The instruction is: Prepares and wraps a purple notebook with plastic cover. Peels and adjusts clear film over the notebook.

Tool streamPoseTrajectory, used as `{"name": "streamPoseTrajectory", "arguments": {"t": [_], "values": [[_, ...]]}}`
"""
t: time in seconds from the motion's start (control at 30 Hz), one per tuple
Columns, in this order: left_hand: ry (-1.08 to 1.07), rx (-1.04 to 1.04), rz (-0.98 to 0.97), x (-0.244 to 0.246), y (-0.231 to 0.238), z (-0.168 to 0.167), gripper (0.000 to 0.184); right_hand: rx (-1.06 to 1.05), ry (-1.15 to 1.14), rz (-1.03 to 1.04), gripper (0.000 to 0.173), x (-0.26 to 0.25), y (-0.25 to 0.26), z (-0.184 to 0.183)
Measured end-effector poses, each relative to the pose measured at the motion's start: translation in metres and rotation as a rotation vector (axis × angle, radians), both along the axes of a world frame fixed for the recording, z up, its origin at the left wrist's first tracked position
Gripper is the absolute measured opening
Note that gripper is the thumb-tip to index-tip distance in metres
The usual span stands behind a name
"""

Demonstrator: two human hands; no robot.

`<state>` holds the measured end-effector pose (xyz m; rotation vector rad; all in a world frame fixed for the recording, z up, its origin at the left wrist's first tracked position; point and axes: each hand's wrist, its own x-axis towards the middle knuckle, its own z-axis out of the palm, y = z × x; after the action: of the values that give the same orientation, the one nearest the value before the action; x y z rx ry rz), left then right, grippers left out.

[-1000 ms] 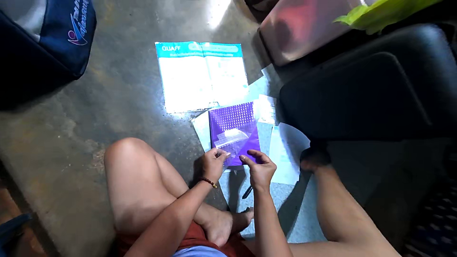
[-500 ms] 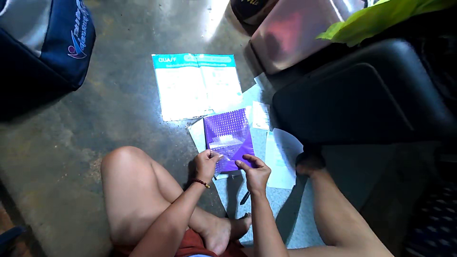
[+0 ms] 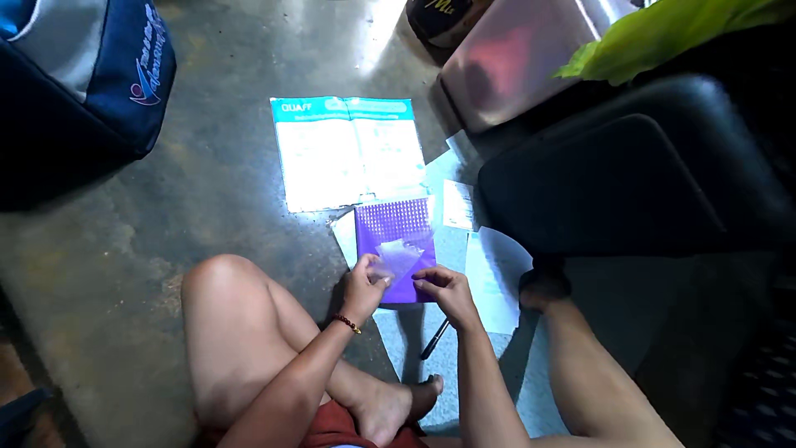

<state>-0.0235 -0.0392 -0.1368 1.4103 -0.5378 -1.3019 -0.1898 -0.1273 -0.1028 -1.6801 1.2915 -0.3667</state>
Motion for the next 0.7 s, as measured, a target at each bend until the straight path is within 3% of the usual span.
{"name": "streamPoseTrajectory", "arguments": {"t": [0.1, 0.27, 0.53, 0.6, 0.7], "values": [[-0.144, -0.062, 0.056, -0.006, 0.005, -0.001, 0.057, 0.051, 0.038, -0.099, 0.018, 0.01, -0.002, -0.003], [-0.298, -0.049, -0.174, -0.011, 0.008, -0.009, 0.036, 0.041, 0.116, -0.3, 0.019, 0.008, 0.004, -0.022], [-0.513, -0.058, -0.386, -0.017, 0.006, -0.009, 0.028, 0.004, 0.258, -0.354, 0.024, 0.002, 0.025, -0.039], [-0.566, -0.036, -0.499, -0.014, 0.003, -0.008, 0.031, -0.044, 0.307, -0.296, 0.032, 0.002, 0.038, -0.02], [-0.632, 0.012, -0.633, -0.012, 0.001, -0.004, 0.033, -0.275, 0.176, -0.21, 0.034, -0.009, 0.09, 0.053]]}}
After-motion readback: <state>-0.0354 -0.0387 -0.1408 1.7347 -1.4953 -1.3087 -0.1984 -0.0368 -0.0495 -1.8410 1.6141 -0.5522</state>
